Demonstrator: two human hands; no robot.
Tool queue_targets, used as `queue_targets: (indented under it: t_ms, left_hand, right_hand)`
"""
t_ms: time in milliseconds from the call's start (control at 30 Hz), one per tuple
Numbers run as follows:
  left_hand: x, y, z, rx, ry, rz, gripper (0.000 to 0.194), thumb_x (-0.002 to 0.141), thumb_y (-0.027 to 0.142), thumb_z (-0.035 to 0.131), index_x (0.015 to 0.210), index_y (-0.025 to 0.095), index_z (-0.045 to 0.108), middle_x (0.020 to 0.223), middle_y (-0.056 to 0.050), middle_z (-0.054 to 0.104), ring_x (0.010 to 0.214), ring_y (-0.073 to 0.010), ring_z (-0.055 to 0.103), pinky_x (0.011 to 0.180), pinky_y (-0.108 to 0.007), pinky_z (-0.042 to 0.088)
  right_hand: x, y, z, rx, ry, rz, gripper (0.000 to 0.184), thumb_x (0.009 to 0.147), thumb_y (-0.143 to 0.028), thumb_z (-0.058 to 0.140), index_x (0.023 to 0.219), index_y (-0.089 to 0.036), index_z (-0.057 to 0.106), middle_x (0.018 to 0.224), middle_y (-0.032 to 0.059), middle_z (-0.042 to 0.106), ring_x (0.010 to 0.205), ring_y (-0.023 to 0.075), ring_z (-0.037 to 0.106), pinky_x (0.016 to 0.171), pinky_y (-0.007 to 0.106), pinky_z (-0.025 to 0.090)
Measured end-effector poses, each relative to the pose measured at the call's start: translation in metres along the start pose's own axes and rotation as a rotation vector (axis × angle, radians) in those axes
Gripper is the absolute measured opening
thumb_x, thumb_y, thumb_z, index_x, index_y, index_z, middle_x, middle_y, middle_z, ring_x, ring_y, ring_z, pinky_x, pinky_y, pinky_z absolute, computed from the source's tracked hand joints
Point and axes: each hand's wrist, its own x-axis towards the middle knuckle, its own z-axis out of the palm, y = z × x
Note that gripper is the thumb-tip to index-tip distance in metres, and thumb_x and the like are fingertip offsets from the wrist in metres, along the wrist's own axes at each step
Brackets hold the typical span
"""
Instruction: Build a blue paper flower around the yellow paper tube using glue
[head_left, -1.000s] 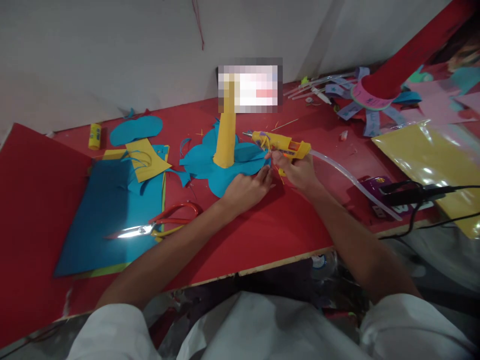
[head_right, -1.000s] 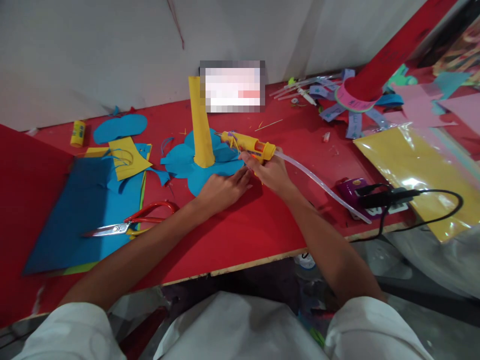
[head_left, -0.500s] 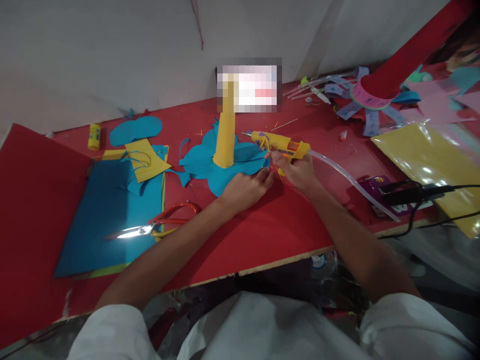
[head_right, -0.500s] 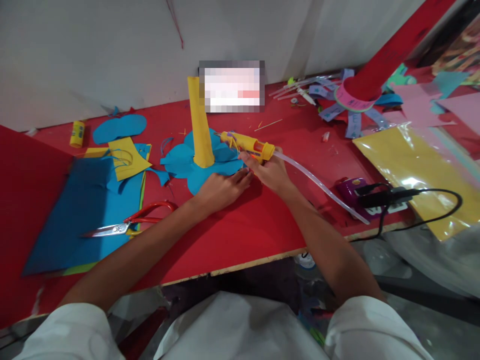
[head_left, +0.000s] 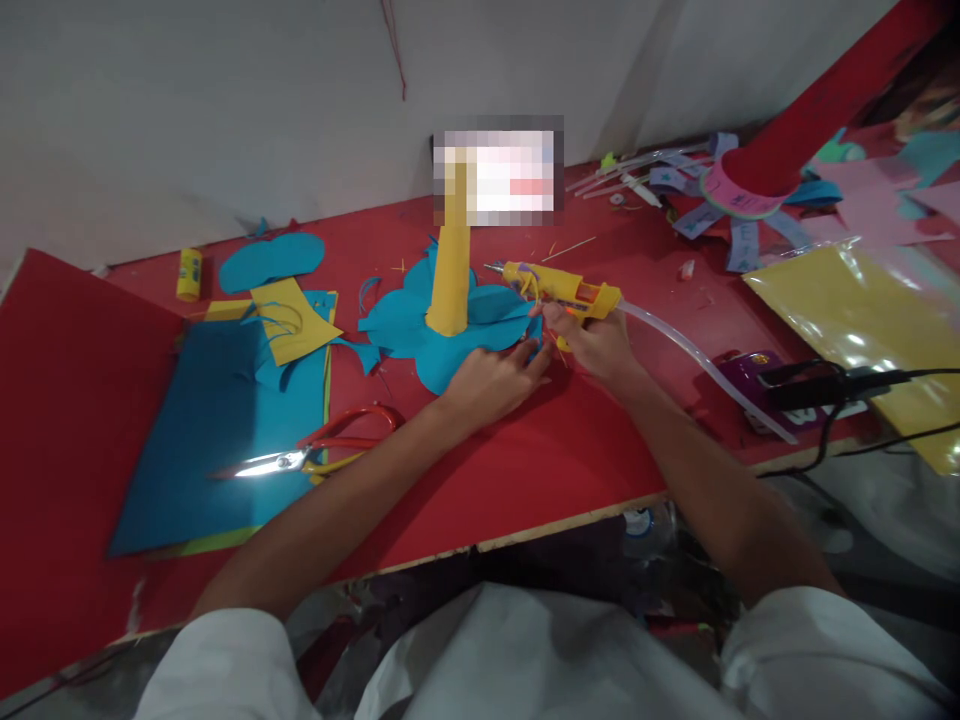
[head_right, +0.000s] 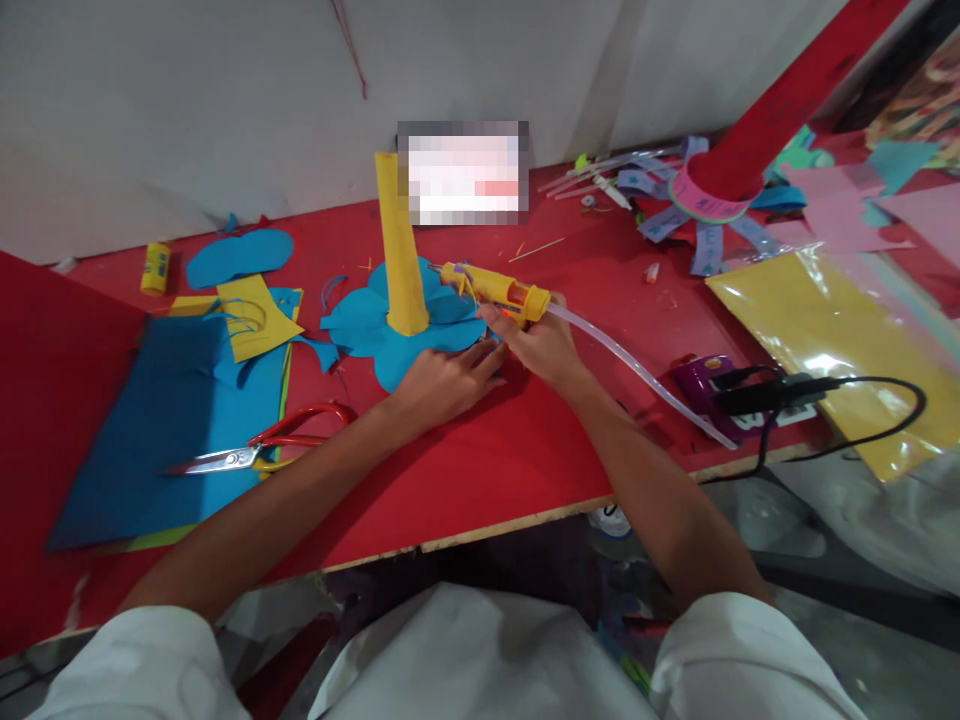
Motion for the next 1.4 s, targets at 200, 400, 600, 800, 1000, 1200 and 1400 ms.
queue_targets:
  t_ms: [200,400,600,800,1000,1200,1400]
  left_hand:
    - [0.003,0.0,-0.005,0.013,-0.071,0.029,0.038,0.11,0.016,0.037,0.137,0.011,0.063,0.122,-0.019,0.074,0.075,-0.0202,0.075,0.053,-0.03,0.043]
    - [0.003,-0.002,-0.009,0.049,-0.035,0.077,0.043,0.105,0.004,0.032,0.131,0.011,0.066,0.12,-0.017,0.076,0.067,-0.0172,0.073,0.048,-0.03,0.039]
    - [-0.001,0.003,-0.013,0.024,-0.093,0.104,0.042,0.105,0.008,0.037,0.139,0.012,0.062,0.123,-0.018,0.077,0.069,-0.0195,0.075,0.051,-0.029,0.044]
    - [-0.026,0.008,-0.025,-0.034,-0.039,0.212,0.037,0.102,0.006,0.043,0.133,0.011,0.063,0.095,-0.014,0.079,0.059,-0.0174,0.072,0.049,-0.026,0.043]
    - [-0.056,-0.021,-0.031,0.02,0.079,0.351,0.028,0.102,0.004,0.047,0.119,0.013,0.067,0.08,-0.005,0.074,0.065,-0.0161,0.07,0.052,-0.028,0.043]
    - [-0.058,-0.024,-0.021,-0.063,0.003,-0.073,0.029,0.106,0.035,0.059,0.127,0.018,0.068,0.109,-0.009,0.074,0.089,-0.0212,0.074,0.062,-0.032,0.049]
    - [-0.053,-0.015,-0.022,-0.189,-0.125,-0.164,0.048,0.105,0.045,0.06,0.146,0.021,0.058,0.12,-0.011,0.069,0.105,-0.0256,0.071,0.085,-0.036,0.055]
  right_hand:
    - [0.0,0.003,0.0,-0.007,-0.019,-0.012,0.045,0.095,-0.068,0.061,0.084,-0.028,0.079,0.091,0.0072,0.081,0.092,0.0295,0.077,0.098,0.053,0.06]
    - [0.002,-0.001,0.001,0.05,0.004,-0.032,0.045,0.091,-0.071,0.065,0.078,-0.03,0.078,0.084,0.0054,0.08,0.081,0.0282,0.077,0.089,0.05,0.064]
    - [0.002,-0.003,0.002,0.044,0.002,-0.006,0.05,0.087,-0.076,0.065,0.08,-0.028,0.077,0.079,0.0035,0.079,0.082,0.0259,0.078,0.088,0.046,0.064]
    - [0.0,-0.001,0.007,0.075,0.003,-0.013,0.048,0.089,-0.075,0.063,0.091,-0.03,0.078,0.091,0.0049,0.08,0.09,0.0262,0.078,0.087,0.043,0.065]
    - [0.001,-0.011,0.006,0.034,-0.096,-0.11,0.042,0.092,-0.069,0.063,0.091,-0.029,0.075,0.086,0.0041,0.075,0.079,0.0228,0.072,0.076,0.037,0.061]
    - [0.0,-0.023,0.006,0.046,-0.142,-0.186,0.037,0.093,-0.064,0.064,0.086,-0.028,0.07,0.079,0.0025,0.069,0.072,0.0205,0.066,0.069,0.035,0.053]
    - [-0.003,-0.017,0.008,-0.007,-0.176,-0.179,0.039,0.092,-0.063,0.066,0.078,-0.027,0.066,0.076,0.0018,0.066,0.07,0.0187,0.062,0.068,0.034,0.052]
